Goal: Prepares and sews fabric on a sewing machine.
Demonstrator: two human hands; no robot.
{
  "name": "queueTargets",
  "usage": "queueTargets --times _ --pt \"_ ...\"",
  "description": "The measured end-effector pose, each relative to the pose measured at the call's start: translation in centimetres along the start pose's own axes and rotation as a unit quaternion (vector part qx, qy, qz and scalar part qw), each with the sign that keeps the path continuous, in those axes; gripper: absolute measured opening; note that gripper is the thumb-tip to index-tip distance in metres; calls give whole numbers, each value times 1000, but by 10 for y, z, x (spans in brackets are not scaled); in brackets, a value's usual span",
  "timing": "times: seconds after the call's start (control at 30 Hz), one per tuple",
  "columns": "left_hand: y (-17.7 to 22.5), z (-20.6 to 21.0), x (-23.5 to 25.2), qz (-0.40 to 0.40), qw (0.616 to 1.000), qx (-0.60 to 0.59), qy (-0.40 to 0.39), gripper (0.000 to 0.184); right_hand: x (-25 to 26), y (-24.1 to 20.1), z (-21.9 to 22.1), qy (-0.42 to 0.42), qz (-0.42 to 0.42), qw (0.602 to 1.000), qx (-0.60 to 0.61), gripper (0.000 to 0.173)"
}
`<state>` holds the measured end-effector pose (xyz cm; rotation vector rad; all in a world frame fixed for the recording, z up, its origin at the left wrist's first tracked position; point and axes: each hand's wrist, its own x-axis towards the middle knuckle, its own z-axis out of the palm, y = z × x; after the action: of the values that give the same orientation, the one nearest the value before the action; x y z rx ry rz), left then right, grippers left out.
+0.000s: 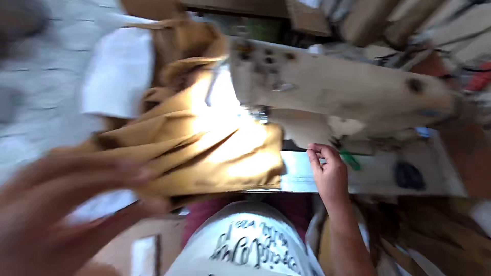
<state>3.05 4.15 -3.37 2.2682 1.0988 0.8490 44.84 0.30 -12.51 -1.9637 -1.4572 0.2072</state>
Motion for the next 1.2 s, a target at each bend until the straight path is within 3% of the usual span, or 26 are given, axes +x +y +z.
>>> queueTargets --times 0.07,0.13,0.2,0.27,0.33,0.43,0.5,0.6,0.7,0.77,0.83,0.87,0.93,0.97,1.03,1.1,1.2 --pt "-14 20 24 -52 980 191 -19 54 10 -26 41 -41 -26 999 -24 38" --pt "-23 28 23 -157 957 243 -29 73 19 -42 68 -92 -17 991 -94 55" --pt "-34 27 15 -249 929 270 -27 85 17 -48 83 -105 -51 987 -106 43" --pt "-44 24 11 -310 906 289 -20 72 7 -48 85 -107 -90 989 -54 21" --pt "-55 23 12 -314 902 295 -17 45 -6 -46 70 -117 -106 986 60 14" --pt "-65 16 32 -298 921 250 10 30 -26 -45 36 -128 -93 946 282 17" --pt "-79 5 58 -253 948 194 27 28 -35 -45 18 -105 -151 921 342 8" --pt "-107 3 118 -93 984 0 154 24 -48 -65 -1 -37 -334 900 277 8" --pt "-106 11 178 59 939 -254 223 9 -56 -89 4 -8 -475 864 168 7" --pt "-109 10 199 96 924 -302 214 10 -59 -92 31 -43 -484 864 133 6" --pt "-126 0 202 41 979 -136 143 14 -60 -90 56 -118 -440 882 120 17" --pt "-129 -7 200 -27 997 -1 70 30 -59 -88 63 -152 -409 891 122 32" --pt "-120 -11 192 -137 976 166 -17 59 -53 -83 73 -149 -358 914 116 54" --pt "-108 -9 187 -176 962 208 -13 60 -48 -80 79 -130 -340 925 106 56" --pt "-72 6 172 -211 947 240 21 45 -43 -74 93 -123 -316 938 65 40" --pt "-54 39 157 -178 957 227 0 34 -47 -75 104 -146 -311 939 20 27" --pt "-80 105 138 -119 961 239 -69 35 -61 -83 110 -162 -335 928 25 24"
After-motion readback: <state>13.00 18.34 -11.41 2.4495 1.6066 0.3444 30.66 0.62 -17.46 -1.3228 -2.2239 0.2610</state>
